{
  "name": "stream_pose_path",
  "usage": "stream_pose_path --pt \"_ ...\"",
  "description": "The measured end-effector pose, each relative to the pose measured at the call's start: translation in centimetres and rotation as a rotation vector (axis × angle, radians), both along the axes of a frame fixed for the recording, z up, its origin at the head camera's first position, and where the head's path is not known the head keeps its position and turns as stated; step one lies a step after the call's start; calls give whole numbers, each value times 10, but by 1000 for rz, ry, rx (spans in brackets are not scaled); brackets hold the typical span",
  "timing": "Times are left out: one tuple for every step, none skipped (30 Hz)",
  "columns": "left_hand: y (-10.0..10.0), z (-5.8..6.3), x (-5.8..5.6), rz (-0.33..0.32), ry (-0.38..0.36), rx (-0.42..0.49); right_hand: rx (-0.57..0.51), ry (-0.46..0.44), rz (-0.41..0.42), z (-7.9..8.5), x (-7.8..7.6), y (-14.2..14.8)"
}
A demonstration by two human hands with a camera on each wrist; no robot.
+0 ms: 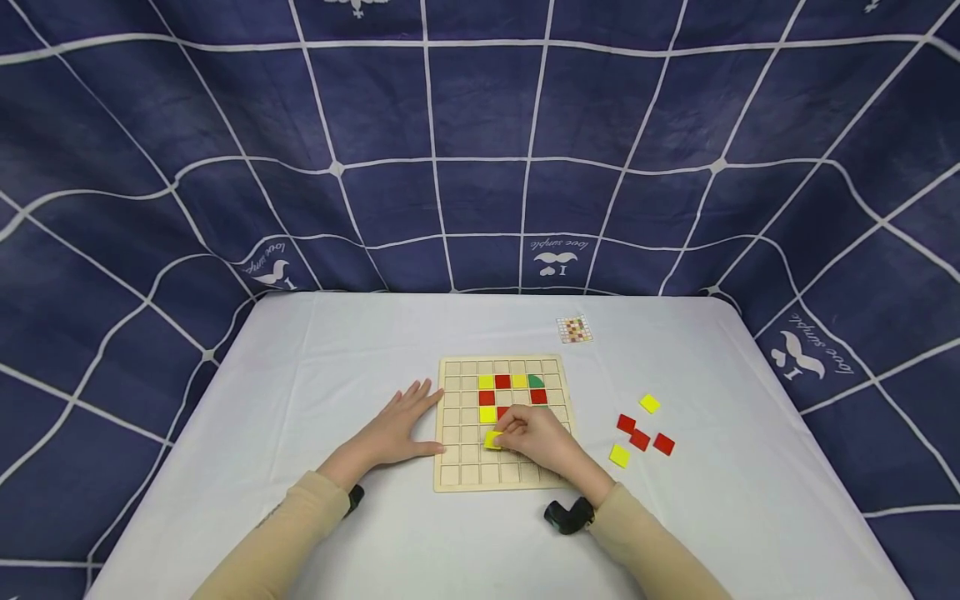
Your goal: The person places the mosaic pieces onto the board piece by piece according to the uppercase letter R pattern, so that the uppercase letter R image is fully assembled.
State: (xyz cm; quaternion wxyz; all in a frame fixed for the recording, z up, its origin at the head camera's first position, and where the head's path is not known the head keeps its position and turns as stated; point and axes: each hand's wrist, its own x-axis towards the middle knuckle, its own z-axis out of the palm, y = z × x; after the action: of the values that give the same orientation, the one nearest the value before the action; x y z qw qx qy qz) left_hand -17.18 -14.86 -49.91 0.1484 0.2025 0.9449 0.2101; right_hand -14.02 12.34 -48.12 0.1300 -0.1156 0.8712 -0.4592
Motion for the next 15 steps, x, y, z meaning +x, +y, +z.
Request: stream_pose_path --pt "0 0 0 2 -3 -1 10 10 14 -1 1 -2" --pt "0 -1 0 5 -4 -2 17 17 27 -2 2 -3" --pt "0 -1 0 6 -4 -1 25 22 37 -2 3 -5" --pt "1 -1 0 7 -4 0 33 26 48 -3 3 -5" --pt "1 -1 0 8 -5 -1 40 26 57 -4 3 -6" --pt "1 -1 0 9 -7 -1 46 29 65 -4 4 -7" --pt "1 -1 0 9 -9 0 54 29 71 -5 4 -7" --pt "1 -1 0 7 -9 -1 63 28 76 -5 4 -7" --pt "1 0 0 6 -9 -3 74 27 79 -6 4 -8" --pt "1 0 0 6 -9 -3 82 26 79 -7 3 -9" --pt "1 0 0 6 -10 -5 88 25 77 -7 4 -9" --pt "1 0 0 6 -8 -4 98 27 74 -7 3 -10" --pt "1 0 0 6 -8 -5 112 32 70 -8 3 -11" --pt "0 0 0 6 -6 -5 124 39 68 -8 3 -12" --pt "0 0 0 8 -7 -9 134 42 64 -8 3 -13"
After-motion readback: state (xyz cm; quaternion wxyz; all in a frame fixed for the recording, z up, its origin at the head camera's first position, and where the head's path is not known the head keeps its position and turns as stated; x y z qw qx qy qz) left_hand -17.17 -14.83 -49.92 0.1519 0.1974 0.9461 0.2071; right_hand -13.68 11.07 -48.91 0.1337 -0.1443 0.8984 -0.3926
